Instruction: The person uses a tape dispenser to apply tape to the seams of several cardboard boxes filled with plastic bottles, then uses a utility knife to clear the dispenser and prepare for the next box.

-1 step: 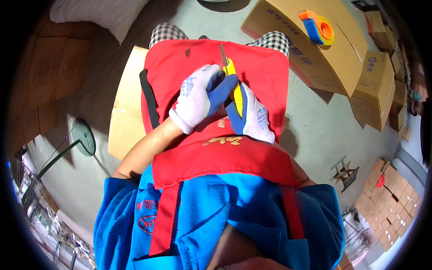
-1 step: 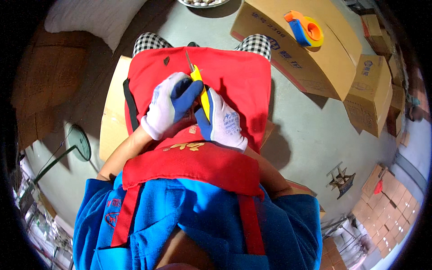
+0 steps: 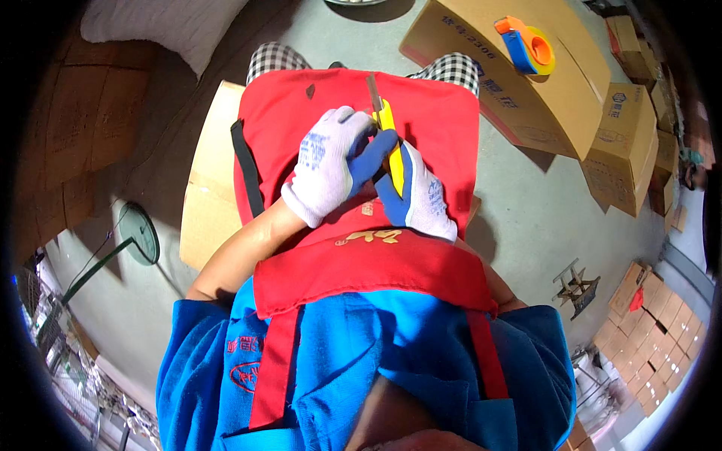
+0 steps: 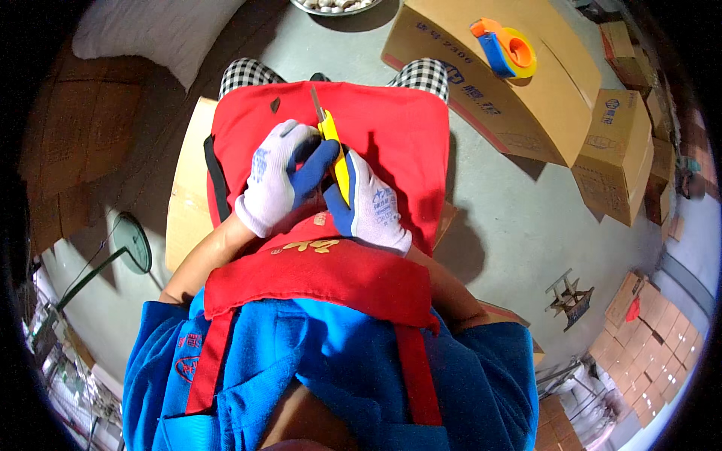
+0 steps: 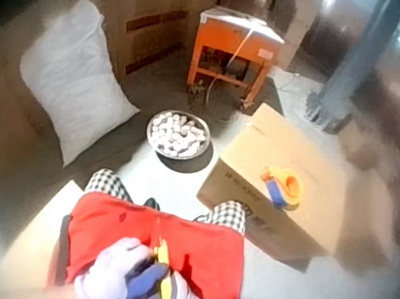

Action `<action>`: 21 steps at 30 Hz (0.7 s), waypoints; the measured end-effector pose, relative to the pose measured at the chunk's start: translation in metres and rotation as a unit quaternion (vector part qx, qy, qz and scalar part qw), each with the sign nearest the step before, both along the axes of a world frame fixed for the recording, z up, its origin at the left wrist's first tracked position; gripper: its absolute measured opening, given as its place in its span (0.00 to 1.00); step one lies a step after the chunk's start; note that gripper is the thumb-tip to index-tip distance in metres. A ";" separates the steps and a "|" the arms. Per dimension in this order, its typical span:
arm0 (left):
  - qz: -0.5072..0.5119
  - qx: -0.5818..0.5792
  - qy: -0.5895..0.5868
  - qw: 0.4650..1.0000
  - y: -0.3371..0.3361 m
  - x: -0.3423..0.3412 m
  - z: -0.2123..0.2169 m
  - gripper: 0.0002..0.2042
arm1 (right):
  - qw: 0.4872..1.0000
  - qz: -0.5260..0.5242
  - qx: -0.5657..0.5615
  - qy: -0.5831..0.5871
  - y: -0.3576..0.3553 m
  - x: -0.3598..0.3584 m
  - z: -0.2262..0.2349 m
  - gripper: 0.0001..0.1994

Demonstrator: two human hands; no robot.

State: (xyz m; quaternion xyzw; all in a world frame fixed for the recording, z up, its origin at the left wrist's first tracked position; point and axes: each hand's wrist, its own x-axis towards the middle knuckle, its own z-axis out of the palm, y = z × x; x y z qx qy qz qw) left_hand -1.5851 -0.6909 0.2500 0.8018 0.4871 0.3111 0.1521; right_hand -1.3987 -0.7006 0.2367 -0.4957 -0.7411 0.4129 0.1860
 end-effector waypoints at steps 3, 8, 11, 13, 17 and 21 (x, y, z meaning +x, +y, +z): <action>0.011 -0.002 -0.028 1.000 0.002 0.006 0.003 0.17 | 0.998 -0.014 0.030 0.048 0.002 0.006 -0.006 0.29; 0.035 -0.414 -0.244 0.876 0.014 0.004 0.005 0.15 | 0.993 -0.007 0.115 -0.023 -0.004 0.006 -0.016 0.30; -0.009 -0.123 -0.058 0.991 0.010 0.002 0.009 0.22 | 0.999 -0.029 0.010 0.036 0.001 0.005 -0.006 0.29; -0.028 -0.114 0.009 0.993 0.012 0.000 0.009 0.19 | 0.996 -0.047 -0.052 0.049 0.004 0.003 0.003 0.28; 0.075 -0.580 -0.386 0.713 0.018 -0.001 0.015 0.18 | 0.996 -0.018 0.086 -0.019 0.001 0.000 -0.001 0.30; 0.053 -0.416 -0.245 0.874 0.017 0.004 0.011 0.20 | 0.998 -0.011 0.058 -0.015 0.003 0.001 0.001 0.31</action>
